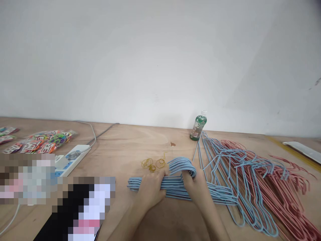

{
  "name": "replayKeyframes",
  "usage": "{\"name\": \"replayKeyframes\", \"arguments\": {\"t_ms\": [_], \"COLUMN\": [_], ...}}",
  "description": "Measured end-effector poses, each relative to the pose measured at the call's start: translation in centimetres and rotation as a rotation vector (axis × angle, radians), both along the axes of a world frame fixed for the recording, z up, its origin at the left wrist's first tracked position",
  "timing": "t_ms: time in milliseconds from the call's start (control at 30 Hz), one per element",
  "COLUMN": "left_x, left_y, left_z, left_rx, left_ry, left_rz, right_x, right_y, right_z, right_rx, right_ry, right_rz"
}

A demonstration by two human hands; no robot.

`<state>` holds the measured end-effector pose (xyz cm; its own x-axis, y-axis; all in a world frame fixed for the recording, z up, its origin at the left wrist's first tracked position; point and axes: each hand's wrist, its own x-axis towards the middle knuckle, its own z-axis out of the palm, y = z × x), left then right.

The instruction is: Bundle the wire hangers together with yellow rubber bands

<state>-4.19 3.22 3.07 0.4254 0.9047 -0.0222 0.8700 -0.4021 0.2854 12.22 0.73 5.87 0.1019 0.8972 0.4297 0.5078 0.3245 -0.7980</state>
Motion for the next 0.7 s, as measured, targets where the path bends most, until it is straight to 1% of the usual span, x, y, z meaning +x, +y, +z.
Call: {"name": "replayKeyframes", "arguments": {"t_ms": [33, 67, 100, 167, 267, 333, 367, 433, 500, 567, 633, 700], "left_x": [0.0, 0.0, 0.0, 0.0, 0.1, 0.1, 0.2, 0.2, 0.2, 0.2, 0.2, 0.2], "left_y": [0.0, 0.0, 0.0, -0.1, -0.1, -0.1, 0.0, 0.0, 0.0, -0.1, -0.1, -0.1], "left_z": [0.0, 0.0, 0.0, 0.1, 0.2, 0.3, 0.3, 0.3, 0.2, 0.1, 0.0, -0.1], "left_rx": [0.0, -0.001, -0.001, -0.002, 0.004, 0.008, 0.01, 0.016, 0.021, 0.025, 0.029, 0.032], "left_ry": [0.002, 0.002, 0.003, 0.003, 0.001, 0.003, 0.005, 0.008, 0.009, 0.008, 0.006, 0.004], "left_rz": [-0.001, -0.004, -0.006, -0.011, -0.015, -0.013, -0.01, -0.004, -0.005, -0.007, -0.008, -0.005], "right_x": [-0.2, -0.2, 0.0, 0.8, 2.5, 3.2, 3.4, 3.5, 3.6, 3.9, 4.5, 5.0], "right_y": [-0.2, -0.5, -0.8, -1.5, -2.0, -2.0, -1.9, -1.7, -1.8, -2.1, -2.4, -2.5], "right_z": [-0.7, -1.2, -1.5, -1.0, 0.7, 1.3, 1.3, 0.7, 0.1, -0.2, -0.1, 0.2], "right_rx": [-0.027, -0.044, -0.055, -0.075, -0.139, -0.213, -0.246, -0.27, -0.212, -0.137, -0.124, -0.158], "right_ry": [-0.026, -0.062, -0.098, -0.095, 0.066, 0.12, 0.107, 0.021, -0.092, -0.135, -0.054, 0.064], "right_rz": [-0.061, -0.088, -0.068, 0.062, 0.299, 0.372, 0.384, 0.352, 0.283, 0.243, 0.289, 0.351]}}
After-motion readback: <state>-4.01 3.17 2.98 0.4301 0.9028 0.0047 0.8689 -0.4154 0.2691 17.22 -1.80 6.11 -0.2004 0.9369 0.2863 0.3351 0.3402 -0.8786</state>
